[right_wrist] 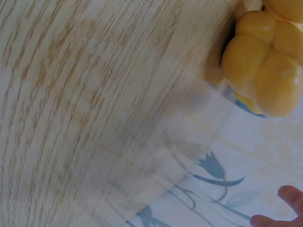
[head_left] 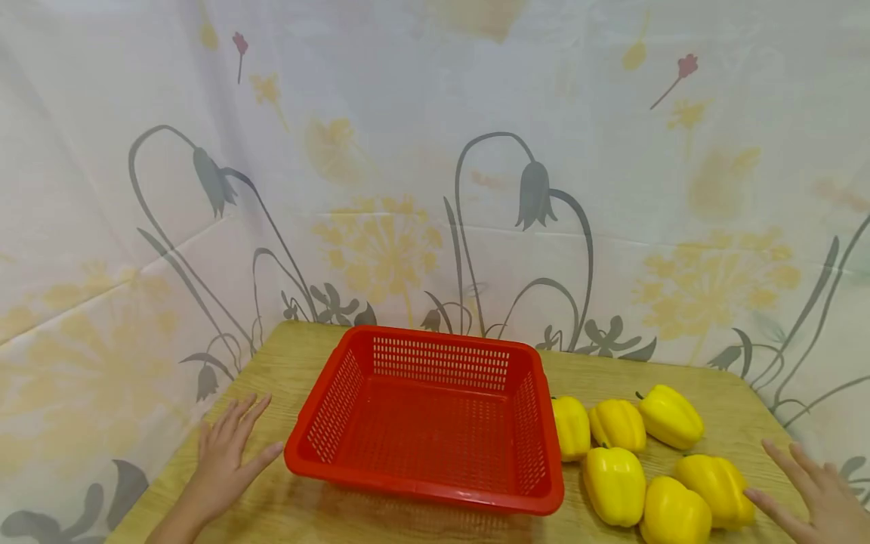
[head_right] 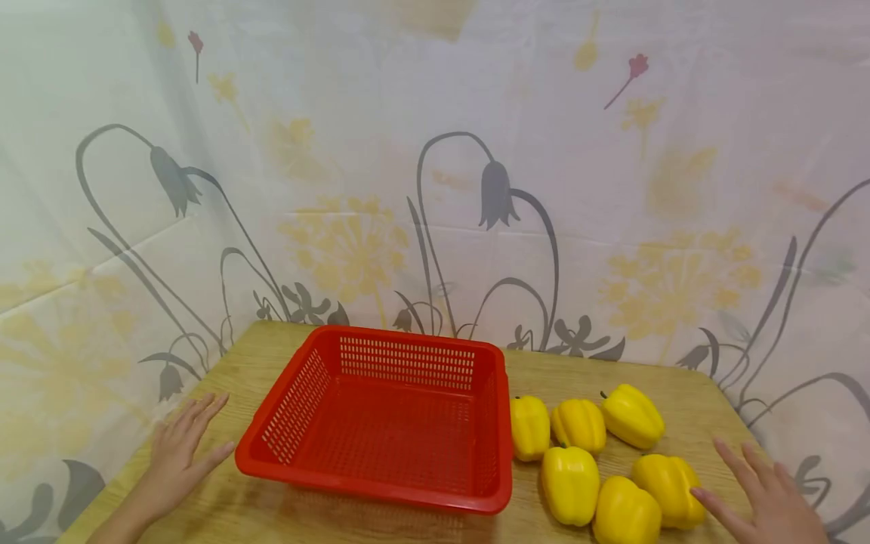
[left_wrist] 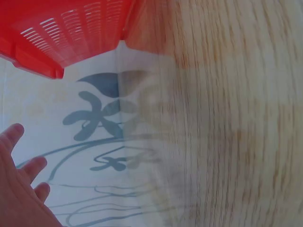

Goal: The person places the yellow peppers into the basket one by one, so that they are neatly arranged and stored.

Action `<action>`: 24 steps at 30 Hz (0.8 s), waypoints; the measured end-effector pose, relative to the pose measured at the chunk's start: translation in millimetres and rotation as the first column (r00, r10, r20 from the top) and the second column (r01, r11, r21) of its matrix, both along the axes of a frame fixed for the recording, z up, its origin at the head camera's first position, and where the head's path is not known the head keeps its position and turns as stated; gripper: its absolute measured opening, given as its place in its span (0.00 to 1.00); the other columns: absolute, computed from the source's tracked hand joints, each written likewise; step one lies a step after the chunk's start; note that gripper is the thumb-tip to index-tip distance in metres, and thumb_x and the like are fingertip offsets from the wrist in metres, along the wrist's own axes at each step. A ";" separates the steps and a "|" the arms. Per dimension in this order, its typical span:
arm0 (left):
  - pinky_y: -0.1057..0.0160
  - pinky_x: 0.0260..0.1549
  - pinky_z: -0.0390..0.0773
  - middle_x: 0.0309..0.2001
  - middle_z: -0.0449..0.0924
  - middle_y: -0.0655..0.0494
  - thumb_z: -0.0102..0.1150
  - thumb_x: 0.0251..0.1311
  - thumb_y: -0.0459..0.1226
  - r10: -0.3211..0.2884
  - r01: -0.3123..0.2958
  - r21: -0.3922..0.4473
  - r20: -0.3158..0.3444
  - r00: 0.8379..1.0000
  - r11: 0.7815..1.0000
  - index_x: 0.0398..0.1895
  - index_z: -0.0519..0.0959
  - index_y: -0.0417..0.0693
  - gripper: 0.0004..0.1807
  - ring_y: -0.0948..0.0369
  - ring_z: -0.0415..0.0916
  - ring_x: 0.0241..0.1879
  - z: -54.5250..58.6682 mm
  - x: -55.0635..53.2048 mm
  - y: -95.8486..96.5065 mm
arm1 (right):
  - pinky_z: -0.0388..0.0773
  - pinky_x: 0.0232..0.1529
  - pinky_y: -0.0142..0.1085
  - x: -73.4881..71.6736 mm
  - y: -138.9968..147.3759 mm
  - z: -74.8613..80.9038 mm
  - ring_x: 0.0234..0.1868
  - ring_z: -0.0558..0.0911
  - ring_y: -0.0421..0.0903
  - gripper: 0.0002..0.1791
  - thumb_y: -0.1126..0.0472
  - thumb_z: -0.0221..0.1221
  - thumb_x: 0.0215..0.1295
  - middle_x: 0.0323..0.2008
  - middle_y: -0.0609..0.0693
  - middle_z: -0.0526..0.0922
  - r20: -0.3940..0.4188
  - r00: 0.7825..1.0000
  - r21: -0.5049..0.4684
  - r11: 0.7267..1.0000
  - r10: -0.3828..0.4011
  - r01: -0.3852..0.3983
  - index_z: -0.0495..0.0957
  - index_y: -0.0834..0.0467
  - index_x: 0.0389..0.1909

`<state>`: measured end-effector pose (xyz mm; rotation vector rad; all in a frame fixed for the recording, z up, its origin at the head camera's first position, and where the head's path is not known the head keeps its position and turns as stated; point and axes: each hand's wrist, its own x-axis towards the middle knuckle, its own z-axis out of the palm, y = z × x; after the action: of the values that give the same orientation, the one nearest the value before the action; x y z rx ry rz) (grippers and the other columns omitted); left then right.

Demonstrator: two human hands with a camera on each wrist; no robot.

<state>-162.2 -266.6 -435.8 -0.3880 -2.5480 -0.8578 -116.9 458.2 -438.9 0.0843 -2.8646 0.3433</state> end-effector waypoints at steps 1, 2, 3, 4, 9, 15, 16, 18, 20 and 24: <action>0.25 0.52 0.31 0.65 0.55 0.33 0.61 0.55 0.42 -0.014 0.014 0.016 -0.009 1.000 1.000 0.69 0.60 0.49 0.37 0.29 0.45 0.62 -0.1 -0.6 0.8 | 0.17 0.57 0.61 -0.3 -0.5 -0.5 0.54 0.40 0.86 0.46 0.48 0.51 0.67 0.57 0.86 0.44 -0.002 1.000 -0.005 1.000 0.009 -0.009 0.34 0.64 0.70; 0.26 0.53 0.32 0.64 0.56 0.33 0.61 0.54 0.41 -0.032 0.032 0.035 -0.015 0.999 0.999 0.68 0.60 0.48 0.37 0.29 0.46 0.61 -0.4 -1.0 1.6 | 0.17 0.58 0.61 -0.5 -0.9 -0.7 0.54 0.42 0.86 0.45 0.49 0.52 0.67 0.57 0.87 0.44 -0.007 1.000 -0.010 1.000 0.020 -0.020 0.35 0.65 0.70; 0.26 0.53 0.34 0.64 0.57 0.33 0.62 0.54 0.40 -0.050 0.051 0.055 -0.016 0.999 0.997 0.68 0.61 0.47 0.37 0.29 0.46 0.61 -0.7 -1.1 2.4 | 0.18 0.57 0.62 -0.7 -0.7 -1.0 0.54 0.42 0.86 0.45 0.49 0.52 0.67 0.57 0.87 0.43 -0.008 1.000 -0.015 0.999 0.031 -0.031 0.35 0.65 0.70; 0.26 0.53 0.35 0.64 0.57 0.33 0.62 0.53 0.39 -0.067 0.068 0.076 -0.015 0.998 0.995 0.67 0.61 0.46 0.37 0.28 0.46 0.61 -1.0 -1.2 3.3 | 0.18 0.57 0.63 -0.8 -0.1 -1.7 0.53 0.43 0.87 0.45 0.50 0.52 0.67 0.57 0.87 0.43 -0.014 0.999 -0.020 0.999 0.042 -0.042 0.35 0.65 0.70; 0.26 0.54 0.36 0.65 0.57 0.38 0.61 0.55 0.35 -0.144 0.136 0.177 0.034 0.989 0.975 0.68 0.60 0.49 0.36 0.30 0.43 0.63 0.1 0.4 7.8 | 0.20 0.55 0.66 -2.2 3.9 -7.2 0.52 0.47 0.86 0.46 0.52 0.54 0.66 0.57 0.88 0.44 -0.009 0.997 -0.024 0.997 0.079 -0.079 0.34 0.64 0.71; 0.23 0.47 0.46 0.66 0.58 0.63 0.58 0.56 0.29 -0.237 0.232 0.265 -0.014 0.971 0.936 0.66 0.63 0.44 0.33 0.50 0.43 0.67 1.7 -2.5 15.1 | 0.47 0.42 0.78 -6.2 1.7 -5.2 0.47 0.56 0.83 0.46 0.48 0.54 0.65 0.55 0.87 0.49 0.056 0.998 -0.002 1.000 0.023 -0.023 0.38 0.67 0.70; 0.23 0.47 0.45 0.66 0.58 0.65 0.58 0.55 0.28 -0.255 0.255 0.272 -0.033 0.966 0.928 0.65 0.63 0.43 0.32 0.56 0.43 0.67 1.5 -3.5 16.3 | 0.50 0.40 0.78 -7.1 1.1 -4.6 0.47 0.56 0.82 0.46 0.48 0.54 0.65 0.55 0.87 0.50 0.065 0.998 0.006 1.000 0.019 -0.019 0.39 0.67 0.70; 0.23 0.47 0.46 0.66 0.58 0.66 0.56 0.55 0.25 -0.287 0.295 0.273 -0.069 0.955 0.916 0.63 0.65 0.41 0.30 0.65 0.43 0.66 1.1 -5.4 18.8 | 0.53 0.38 0.77 -8.6 -0.2 -4.5 0.47 0.58 0.81 0.46 0.47 0.54 0.65 0.54 0.86 0.53 0.065 0.998 0.024 1.000 0.011 -0.013 0.40 0.67 0.69; 0.23 0.46 0.46 0.66 0.59 0.64 0.55 0.55 0.24 -0.311 0.324 0.261 -0.091 0.946 0.909 0.61 0.68 0.41 0.28 0.70 0.44 0.66 1.0 -7.0 20.6 | 0.54 0.38 0.75 -9.6 -2.1 -5.3 0.46 0.59 0.80 0.45 0.47 0.54 0.65 0.53 0.85 0.55 0.053 0.999 0.027 1.000 0.007 -0.008 0.42 0.68 0.69; 0.22 0.46 0.44 0.66 0.60 0.62 0.51 0.57 0.25 -0.342 0.350 0.245 -0.078 0.937 0.904 0.56 0.73 0.46 0.22 0.69 0.43 0.67 1.4 -8.3 22.7 | 0.53 0.41 0.74 -10.8 -6.6 -7.7 0.48 0.58 0.80 0.44 0.47 0.53 0.66 0.54 0.85 0.55 0.043 0.999 0.003 1.000 0.003 -0.003 0.44 0.69 0.68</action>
<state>-170.6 -243.9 -434.4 -0.7803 -2.3302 -1.2802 -127.7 451.6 -446.6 0.0821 -2.9078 0.3459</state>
